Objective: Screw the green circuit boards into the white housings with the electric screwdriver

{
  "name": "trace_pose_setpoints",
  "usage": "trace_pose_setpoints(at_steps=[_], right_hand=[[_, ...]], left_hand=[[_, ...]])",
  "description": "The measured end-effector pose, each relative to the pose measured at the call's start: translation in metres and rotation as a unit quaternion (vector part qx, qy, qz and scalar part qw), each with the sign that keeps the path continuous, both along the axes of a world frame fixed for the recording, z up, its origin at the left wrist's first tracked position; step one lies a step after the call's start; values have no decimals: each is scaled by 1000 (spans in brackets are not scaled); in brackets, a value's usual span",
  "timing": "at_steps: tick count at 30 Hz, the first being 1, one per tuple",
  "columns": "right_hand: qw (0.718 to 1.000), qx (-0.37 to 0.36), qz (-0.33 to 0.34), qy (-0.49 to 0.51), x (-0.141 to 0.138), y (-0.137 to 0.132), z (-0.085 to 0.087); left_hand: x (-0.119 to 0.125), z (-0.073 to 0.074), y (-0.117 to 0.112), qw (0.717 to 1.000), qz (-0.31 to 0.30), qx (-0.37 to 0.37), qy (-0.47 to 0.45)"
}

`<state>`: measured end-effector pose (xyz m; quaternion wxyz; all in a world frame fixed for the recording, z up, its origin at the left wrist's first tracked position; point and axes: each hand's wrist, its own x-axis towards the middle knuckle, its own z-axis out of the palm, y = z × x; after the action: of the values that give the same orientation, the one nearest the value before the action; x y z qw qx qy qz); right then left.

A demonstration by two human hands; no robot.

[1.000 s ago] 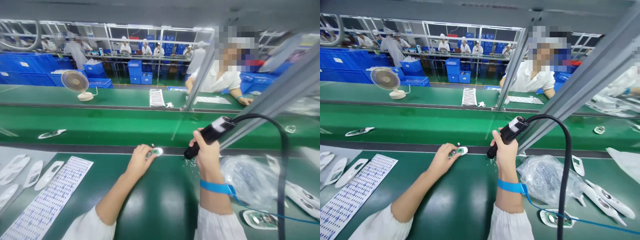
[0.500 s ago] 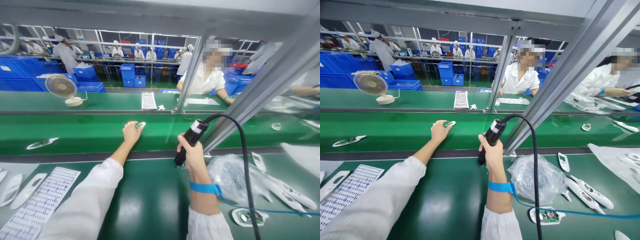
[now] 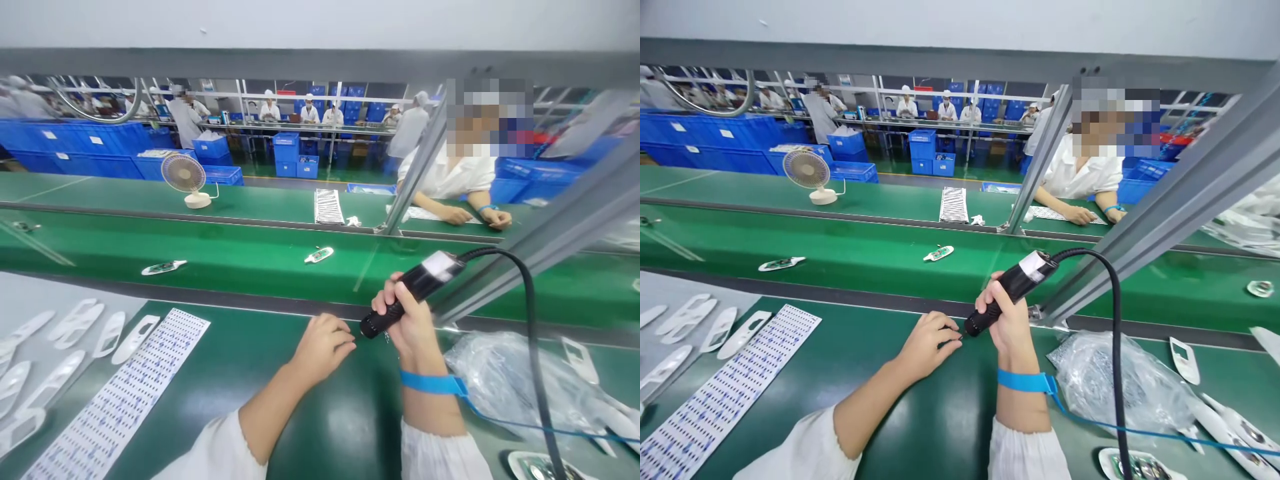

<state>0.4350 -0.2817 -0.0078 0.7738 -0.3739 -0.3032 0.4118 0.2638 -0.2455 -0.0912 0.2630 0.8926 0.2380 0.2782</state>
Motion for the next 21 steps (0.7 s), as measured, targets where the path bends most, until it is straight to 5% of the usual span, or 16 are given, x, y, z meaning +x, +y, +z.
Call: trace_pose_setpoints(at_steps=[15, 18, 21], right_hand=[[1000, 6, -13, 22, -1, 0, -1], [999, -17, -20, 47, 1, -1, -3], [998, -31, -32, 54, 4, 1, -5]], left_hand=[[-2, 4, -5, 996, 1, -87, -34], [-11, 9, 5, 996, 72, -40, -31], [-45, 23, 51, 983, 179, 7, 27]])
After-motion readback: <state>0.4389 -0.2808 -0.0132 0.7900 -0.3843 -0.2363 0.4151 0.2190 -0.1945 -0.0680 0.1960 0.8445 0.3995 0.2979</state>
